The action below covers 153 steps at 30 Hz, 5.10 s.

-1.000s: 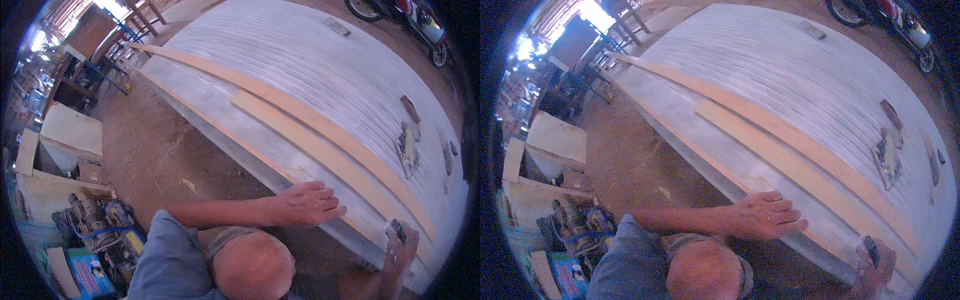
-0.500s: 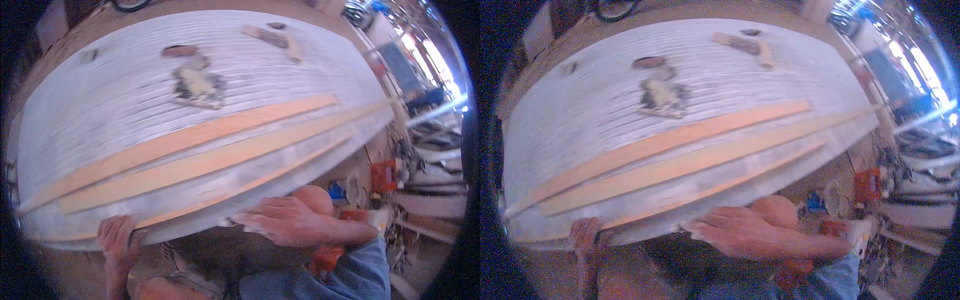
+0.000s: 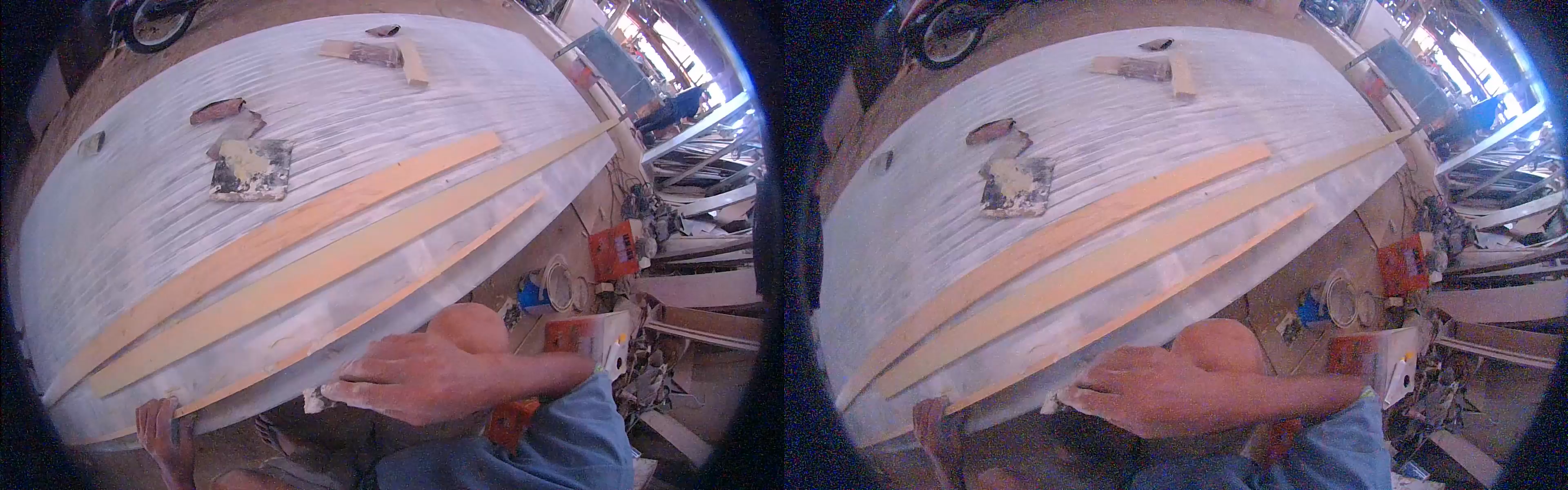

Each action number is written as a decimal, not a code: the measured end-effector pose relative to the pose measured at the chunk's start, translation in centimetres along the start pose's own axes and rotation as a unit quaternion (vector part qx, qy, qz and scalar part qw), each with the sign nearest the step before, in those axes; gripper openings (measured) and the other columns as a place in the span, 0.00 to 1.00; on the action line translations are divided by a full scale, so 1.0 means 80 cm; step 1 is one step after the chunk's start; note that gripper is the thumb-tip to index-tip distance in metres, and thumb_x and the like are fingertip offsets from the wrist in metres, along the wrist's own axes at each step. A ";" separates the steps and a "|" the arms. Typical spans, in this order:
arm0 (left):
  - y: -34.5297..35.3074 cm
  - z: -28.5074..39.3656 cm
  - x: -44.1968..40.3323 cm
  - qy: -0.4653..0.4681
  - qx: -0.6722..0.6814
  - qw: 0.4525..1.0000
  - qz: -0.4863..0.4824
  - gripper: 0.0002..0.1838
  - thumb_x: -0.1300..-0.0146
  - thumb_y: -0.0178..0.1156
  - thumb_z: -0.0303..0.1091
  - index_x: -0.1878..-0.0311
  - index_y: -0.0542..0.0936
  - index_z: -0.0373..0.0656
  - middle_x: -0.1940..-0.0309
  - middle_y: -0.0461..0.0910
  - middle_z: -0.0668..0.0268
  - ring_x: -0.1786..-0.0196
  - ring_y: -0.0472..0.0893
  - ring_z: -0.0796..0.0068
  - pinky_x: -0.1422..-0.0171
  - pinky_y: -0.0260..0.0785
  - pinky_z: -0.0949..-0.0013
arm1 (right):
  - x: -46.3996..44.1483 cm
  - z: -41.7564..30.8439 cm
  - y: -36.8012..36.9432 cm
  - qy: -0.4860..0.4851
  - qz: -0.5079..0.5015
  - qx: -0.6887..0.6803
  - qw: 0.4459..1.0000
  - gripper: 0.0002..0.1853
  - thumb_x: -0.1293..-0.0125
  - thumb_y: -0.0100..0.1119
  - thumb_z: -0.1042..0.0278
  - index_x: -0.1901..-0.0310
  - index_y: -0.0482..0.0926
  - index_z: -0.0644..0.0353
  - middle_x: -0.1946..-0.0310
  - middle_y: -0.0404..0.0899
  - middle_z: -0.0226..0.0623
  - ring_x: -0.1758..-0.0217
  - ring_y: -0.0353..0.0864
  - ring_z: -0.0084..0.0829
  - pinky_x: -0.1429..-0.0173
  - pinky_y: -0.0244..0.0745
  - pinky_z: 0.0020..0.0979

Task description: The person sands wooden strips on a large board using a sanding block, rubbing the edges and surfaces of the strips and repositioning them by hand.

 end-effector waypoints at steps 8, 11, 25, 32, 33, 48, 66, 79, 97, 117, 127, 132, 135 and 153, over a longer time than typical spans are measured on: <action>0.044 0.016 -0.031 -0.052 0.050 0.994 -0.085 0.22 0.53 0.73 0.33 0.53 0.83 0.39 0.61 0.82 0.55 0.57 0.79 0.49 0.48 0.71 0.49 | -0.006 -0.015 0.006 -0.047 0.024 -0.013 0.998 0.26 0.40 0.60 0.72 0.37 0.76 0.60 0.49 0.82 0.41 0.52 0.84 0.39 0.48 0.81 0.37; 0.062 0.068 -0.059 0.013 0.096 0.989 -0.107 0.22 0.56 0.74 0.33 0.53 0.85 0.41 0.58 0.82 0.54 0.54 0.80 0.49 0.47 0.71 0.48 | -0.007 -0.013 0.005 -0.032 -0.010 0.013 0.999 0.28 0.41 0.62 0.71 0.36 0.76 0.59 0.48 0.82 0.39 0.51 0.84 0.38 0.47 0.81 0.37; 0.057 0.006 -0.110 -0.069 -0.051 0.990 -0.111 0.32 0.49 0.71 0.29 0.37 0.79 0.42 0.35 0.75 0.55 0.31 0.71 0.49 0.24 0.59 0.47 | -0.004 -0.011 0.016 -0.014 -0.050 0.027 0.998 0.27 0.36 0.55 0.65 0.34 0.72 0.57 0.47 0.81 0.40 0.46 0.82 0.41 0.40 0.78 0.42; 0.059 -0.025 -0.103 -0.134 -0.002 0.977 -0.166 0.34 0.50 0.69 0.28 0.35 0.77 0.46 0.33 0.75 0.55 0.28 0.69 0.48 0.21 0.55 0.47 | 0.002 -0.014 0.015 -0.058 0.009 0.026 0.998 0.32 0.40 0.58 0.66 0.32 0.70 0.61 0.46 0.79 0.41 0.49 0.81 0.38 0.44 0.78 0.39; 0.058 -0.026 -0.107 -0.138 -0.007 0.976 -0.167 0.34 0.50 0.69 0.28 0.35 0.77 0.46 0.33 0.75 0.55 0.28 0.69 0.48 0.21 0.55 0.47 | 0.001 -0.015 0.013 -0.062 0.010 0.022 0.998 0.32 0.40 0.58 0.66 0.32 0.70 0.61 0.46 0.79 0.41 0.49 0.81 0.38 0.44 0.78 0.39; 0.043 -0.017 -0.135 -0.054 0.105 0.972 -0.203 0.22 0.39 0.64 0.30 0.39 0.81 0.42 0.45 0.81 0.54 0.39 0.77 0.50 0.30 0.67 0.53 | -0.015 -0.021 0.001 -0.028 -0.040 0.031 0.998 0.22 0.42 0.65 0.69 0.44 0.83 0.52 0.50 0.86 0.32 0.55 0.87 0.32 0.54 0.84 0.31; 0.001 -0.060 -0.103 -0.064 0.046 0.990 -0.119 0.16 0.38 0.67 0.32 0.47 0.85 0.41 0.53 0.84 0.55 0.48 0.82 0.52 0.37 0.74 0.53 | -0.027 -0.016 0.003 0.043 -0.040 0.017 0.998 0.26 0.54 0.71 0.75 0.48 0.83 0.52 0.54 0.88 0.37 0.57 0.87 0.41 0.54 0.82 0.39; -0.026 -0.122 -0.097 -0.130 -0.019 0.991 0.005 0.25 0.43 0.71 0.37 0.41 0.82 0.41 0.42 0.81 0.54 0.37 0.76 0.53 0.29 0.67 0.55 | -0.033 -0.021 -0.006 0.053 -0.017 0.108 0.993 0.19 0.50 0.69 0.72 0.52 0.84 0.51 0.58 0.89 0.33 0.62 0.87 0.37 0.64 0.78 0.37; -0.031 -0.107 -0.027 -0.065 -0.038 0.996 -0.048 0.22 0.39 0.68 0.34 0.41 0.82 0.43 0.38 0.78 0.57 0.32 0.73 0.53 0.25 0.62 0.50 | -0.049 -0.008 -0.003 0.051 0.014 0.069 0.996 0.15 0.42 0.63 0.78 0.52 0.83 0.56 0.61 0.87 0.44 0.62 0.87 0.45 0.60 0.81 0.43; -0.070 -0.178 0.038 -0.190 0.017 0.978 0.085 0.26 0.36 0.63 0.29 0.33 0.77 0.44 0.41 0.79 0.55 0.35 0.75 0.52 0.22 0.58 0.48 | -0.286 -0.051 0.175 -0.096 -0.137 0.187 0.968 0.28 0.44 0.67 0.75 0.39 0.81 0.49 0.45 0.76 0.47 0.45 0.80 0.48 0.43 0.78 0.45; -0.073 -0.173 0.037 -0.172 -0.026 0.980 0.100 0.27 0.35 0.63 0.29 0.31 0.75 0.44 0.41 0.80 0.54 0.36 0.76 0.51 0.22 0.58 0.47 | -0.293 -0.065 0.161 -0.027 -0.218 0.287 0.932 0.23 0.44 0.66 0.74 0.45 0.84 0.50 0.49 0.77 0.45 0.50 0.80 0.44 0.49 0.78 0.44; -0.069 -0.174 0.036 -0.178 -0.015 0.979 0.100 0.27 0.36 0.63 0.30 0.31 0.75 0.44 0.41 0.80 0.54 0.35 0.76 0.51 0.22 0.58 0.47 | -0.304 -0.082 0.158 -0.111 -0.152 0.234 0.954 0.25 0.47 0.67 0.73 0.44 0.83 0.49 0.50 0.76 0.44 0.51 0.77 0.44 0.49 0.75 0.44; -0.066 -0.179 0.039 -0.193 -0.028 0.976 0.094 0.27 0.36 0.64 0.31 0.32 0.76 0.45 0.41 0.80 0.54 0.35 0.76 0.50 0.22 0.57 0.47 | -0.309 -0.082 0.174 -0.134 -0.178 0.280 0.934 0.25 0.49 0.67 0.73 0.45 0.84 0.49 0.50 0.76 0.43 0.49 0.75 0.43 0.48 0.72 0.43; -0.064 -0.177 0.039 -0.200 -0.037 0.976 0.082 0.26 0.34 0.62 0.32 0.32 0.76 0.44 0.39 0.79 0.55 0.34 0.75 0.52 0.21 0.56 0.46 | -0.302 -0.071 0.138 -0.093 -0.241 0.284 0.923 0.19 0.46 0.65 0.73 0.50 0.85 0.52 0.50 0.77 0.43 0.48 0.75 0.45 0.46 0.70 0.46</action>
Point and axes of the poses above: each hand's wrist, its own x-axis away from the middle knuckle, its own y-axis out of the palm, z = x × y, the point moved 10 cm from there along -x, towards the middle knuckle
